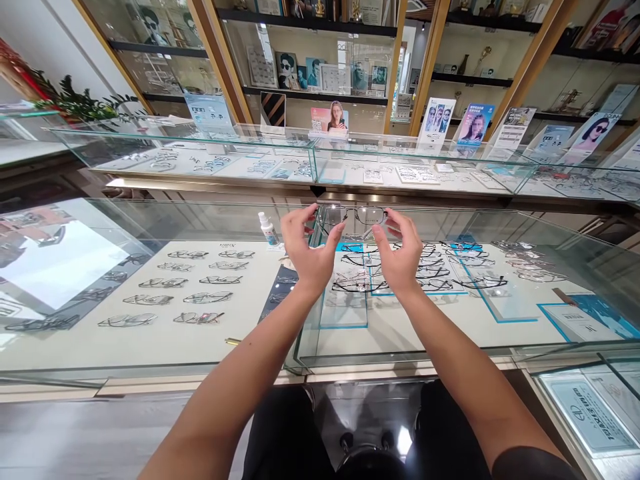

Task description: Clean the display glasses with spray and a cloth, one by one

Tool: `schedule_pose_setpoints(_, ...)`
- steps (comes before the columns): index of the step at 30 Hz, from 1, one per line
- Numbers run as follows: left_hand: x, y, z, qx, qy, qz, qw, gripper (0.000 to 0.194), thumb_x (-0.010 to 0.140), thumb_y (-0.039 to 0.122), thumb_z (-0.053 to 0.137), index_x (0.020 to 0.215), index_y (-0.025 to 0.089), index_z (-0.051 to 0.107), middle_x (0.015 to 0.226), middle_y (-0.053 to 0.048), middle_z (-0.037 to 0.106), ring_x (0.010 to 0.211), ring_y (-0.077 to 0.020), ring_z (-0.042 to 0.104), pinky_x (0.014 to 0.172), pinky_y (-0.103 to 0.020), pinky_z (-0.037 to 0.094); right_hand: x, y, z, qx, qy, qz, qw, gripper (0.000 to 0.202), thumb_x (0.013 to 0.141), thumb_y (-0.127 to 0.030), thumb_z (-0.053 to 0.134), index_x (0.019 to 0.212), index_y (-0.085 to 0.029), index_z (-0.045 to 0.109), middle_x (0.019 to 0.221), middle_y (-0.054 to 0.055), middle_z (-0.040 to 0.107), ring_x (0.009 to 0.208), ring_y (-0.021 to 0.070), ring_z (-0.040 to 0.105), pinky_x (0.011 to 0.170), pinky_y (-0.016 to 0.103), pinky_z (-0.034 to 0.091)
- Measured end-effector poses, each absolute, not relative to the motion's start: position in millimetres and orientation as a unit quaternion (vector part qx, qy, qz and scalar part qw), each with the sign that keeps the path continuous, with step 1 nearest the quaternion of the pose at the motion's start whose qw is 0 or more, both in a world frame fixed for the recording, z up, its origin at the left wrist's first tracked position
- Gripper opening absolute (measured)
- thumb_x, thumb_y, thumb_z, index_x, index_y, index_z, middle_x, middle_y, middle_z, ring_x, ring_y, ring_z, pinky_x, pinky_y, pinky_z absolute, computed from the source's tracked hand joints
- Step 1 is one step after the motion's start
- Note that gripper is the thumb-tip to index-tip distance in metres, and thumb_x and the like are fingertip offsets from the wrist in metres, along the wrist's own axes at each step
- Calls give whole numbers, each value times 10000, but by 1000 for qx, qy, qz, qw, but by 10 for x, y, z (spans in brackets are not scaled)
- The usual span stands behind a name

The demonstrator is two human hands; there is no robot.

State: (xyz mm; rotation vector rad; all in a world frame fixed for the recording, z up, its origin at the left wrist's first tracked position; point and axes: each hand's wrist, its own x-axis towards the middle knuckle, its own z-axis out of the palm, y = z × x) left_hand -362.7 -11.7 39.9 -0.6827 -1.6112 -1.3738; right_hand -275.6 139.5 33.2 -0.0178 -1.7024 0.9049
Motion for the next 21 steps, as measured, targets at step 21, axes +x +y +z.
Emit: schedule_pose_setpoints(21, -3702, -103, 357, -304, -665, -556, 396, 412, 968, 498, 751, 1265, 229, 659, 1213, -111, 705, 1095, -227, 700, 803, -362, 589, -2854, 1510, 227, -28, -709, 460, 533, 392, 1015, -413, 700, 1372, -266, 635, 1383, 132, 698, 1208, 239, 726, 863, 371, 707)
